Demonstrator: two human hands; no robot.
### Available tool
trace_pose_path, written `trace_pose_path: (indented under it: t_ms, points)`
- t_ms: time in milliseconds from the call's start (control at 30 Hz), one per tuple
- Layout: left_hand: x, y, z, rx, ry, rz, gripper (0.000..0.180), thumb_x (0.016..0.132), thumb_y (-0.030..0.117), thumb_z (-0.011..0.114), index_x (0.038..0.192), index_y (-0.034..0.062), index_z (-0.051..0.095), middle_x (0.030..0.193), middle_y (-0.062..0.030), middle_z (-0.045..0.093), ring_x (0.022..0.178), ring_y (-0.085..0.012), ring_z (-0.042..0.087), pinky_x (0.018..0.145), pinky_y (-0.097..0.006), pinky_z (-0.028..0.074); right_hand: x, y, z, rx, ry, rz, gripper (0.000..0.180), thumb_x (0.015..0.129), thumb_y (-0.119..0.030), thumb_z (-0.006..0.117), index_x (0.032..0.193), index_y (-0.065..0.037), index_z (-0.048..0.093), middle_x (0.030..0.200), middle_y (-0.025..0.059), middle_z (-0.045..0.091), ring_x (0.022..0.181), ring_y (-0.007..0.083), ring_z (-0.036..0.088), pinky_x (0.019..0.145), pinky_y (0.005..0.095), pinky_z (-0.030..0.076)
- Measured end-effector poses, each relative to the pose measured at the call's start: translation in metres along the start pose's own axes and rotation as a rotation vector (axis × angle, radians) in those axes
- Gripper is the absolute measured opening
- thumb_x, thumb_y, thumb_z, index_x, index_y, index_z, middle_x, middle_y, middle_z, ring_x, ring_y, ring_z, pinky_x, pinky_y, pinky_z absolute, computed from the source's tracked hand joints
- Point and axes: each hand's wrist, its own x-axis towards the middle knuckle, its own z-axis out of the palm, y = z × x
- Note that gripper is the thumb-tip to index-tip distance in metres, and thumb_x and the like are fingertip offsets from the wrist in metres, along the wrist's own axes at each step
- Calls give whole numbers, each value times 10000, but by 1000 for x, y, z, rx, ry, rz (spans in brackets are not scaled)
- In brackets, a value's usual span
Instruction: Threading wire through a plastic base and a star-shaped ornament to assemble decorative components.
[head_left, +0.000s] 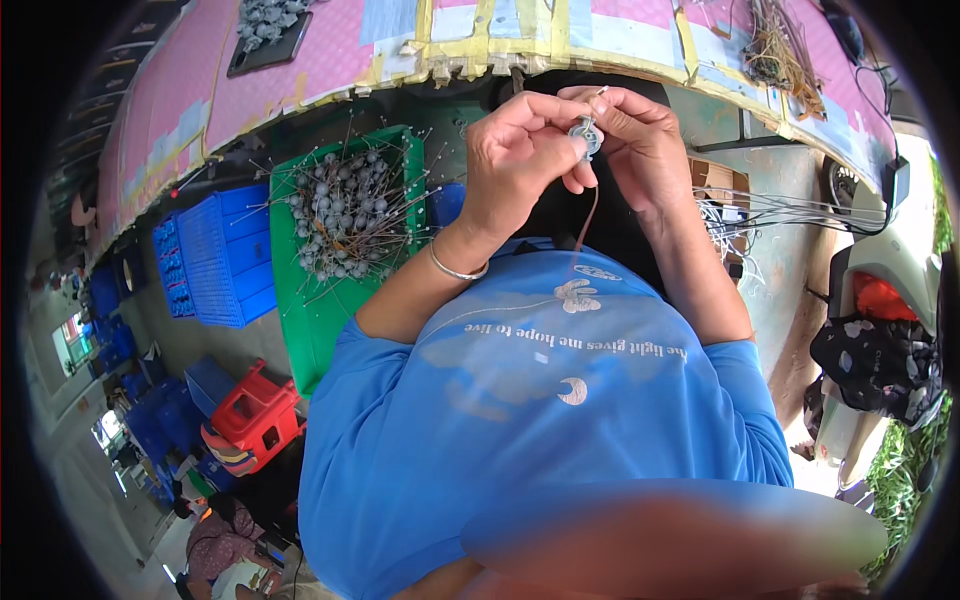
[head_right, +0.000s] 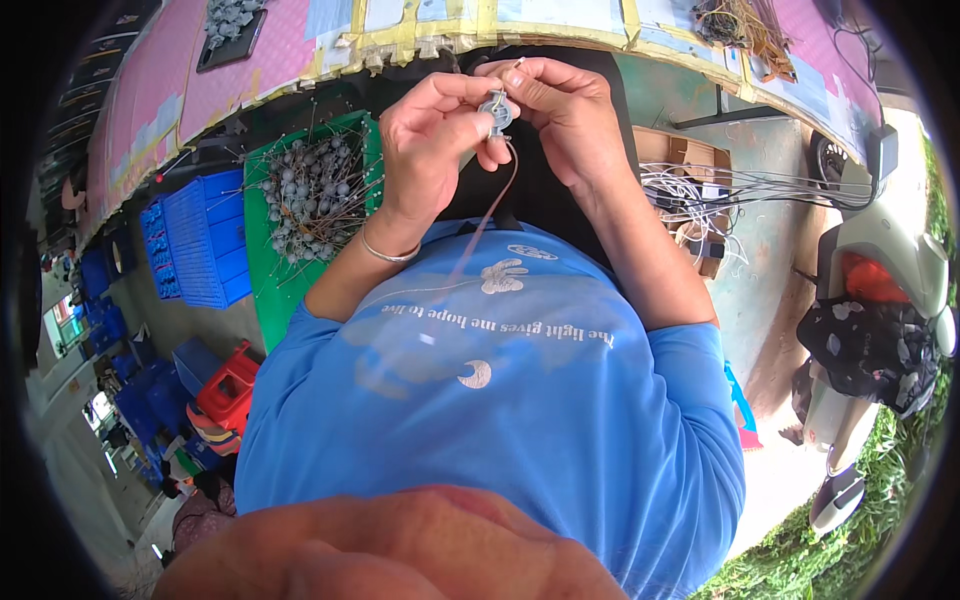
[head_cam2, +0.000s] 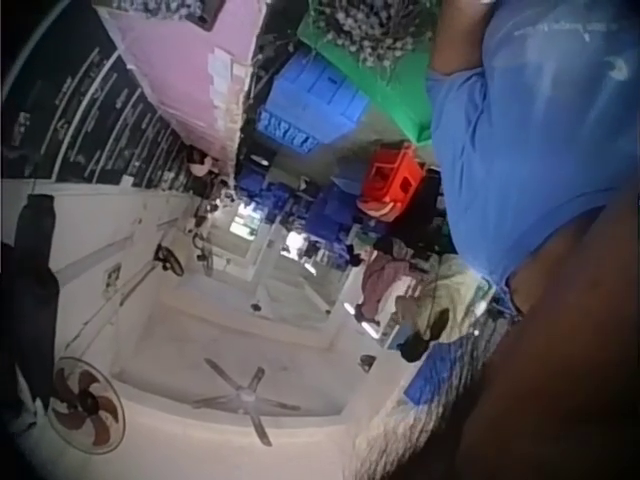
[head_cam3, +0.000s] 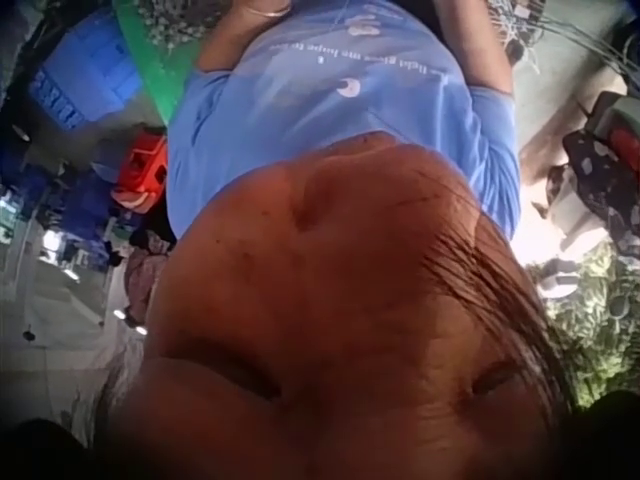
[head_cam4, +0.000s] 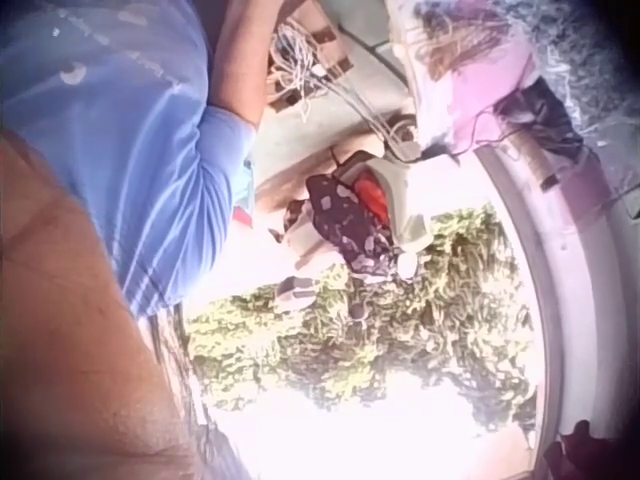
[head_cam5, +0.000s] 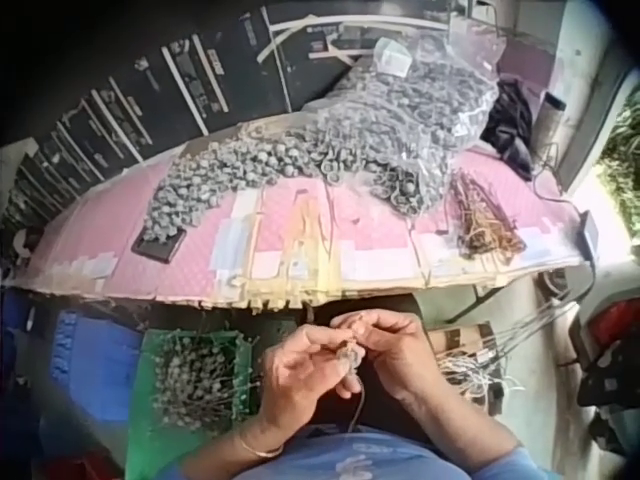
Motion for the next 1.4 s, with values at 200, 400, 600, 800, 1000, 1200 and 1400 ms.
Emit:
trace_pose_path:
  t_ms: [200, 400, 600, 800, 1000, 1200, 1400]
  points:
    - [11, -1, -6, -35, -175, 112, 379, 831, -74, 685, 1190, -80, 564, 1037, -165, 660, 858, -236, 708, 728, -305, 620, 13, -5, 3, 69, 16, 73, 92, 934, -45, 610, 953, 15, 677, 939, 90, 698, 803, 157, 666, 715, 289, 553]
    - [15, 20, -34, -26, -189, -91, 443, 766, -118, 716, 1179, -100, 557, 922, -112, 669, 816, -228, 715, 766, -340, 617, 63, -58, 6, -1319, 140, -630, 153, 890, -119, 687, 1022, -46, 710, 941, 109, 723, 798, 156, 689, 731, 275, 539]
    - [13, 11, -35, 4, -241, -208, 407, 767, -100, 703, 1148, -80, 562, 911, -87, 648, 821, -191, 711, 748, -309, 605, 148, -121, -21, -1935, 400, -660, 136, 791, -179, 620, 788, -71, 702, 784, 199, 672, 725, 390, 661, 662, 472, 531]
    - [5, 10, -38, -64, -259, -188, 408, 790, -131, 698, 1172, -81, 561, 937, -92, 649, 869, -201, 709, 811, -309, 599, 177, -139, -69, -1380, -288, -766, 142, 794, -188, 630, 804, -67, 702, 774, 196, 670, 729, 384, 662, 652, 467, 531]
    - [-9, 11, -43, 3, -227, -148, 416, 777, -117, 735, 1160, -84, 573, 916, -109, 677, 864, -227, 715, 781, -312, 602, 170, -124, -44, -2251, 82, -533, 238, 799, -161, 693, 1017, -69, 710, 967, 182, 680, 917, 342, 670, 800, 386, 531]
    - [-25, 12, -39, 19, -211, -204, 416, 771, -123, 733, 1155, -90, 577, 922, -112, 675, 868, -245, 721, 736, -299, 603, 161, -132, -51, -2127, 51, -539, 256, 767, -159, 687, 1003, -63, 710, 946, 187, 663, 922, 368, 649, 823, 432, 516]
    - [-32, 9, -25, 5, -202, -246, 395, 775, -83, 752, 1135, -83, 590, 923, -107, 672, 845, -190, 715, 714, -267, 593, 148, -111, -21, -1950, 294, -619, 138, 829, -186, 633, 847, -58, 682, 845, 184, 668, 823, 383, 657, 726, 463, 528]
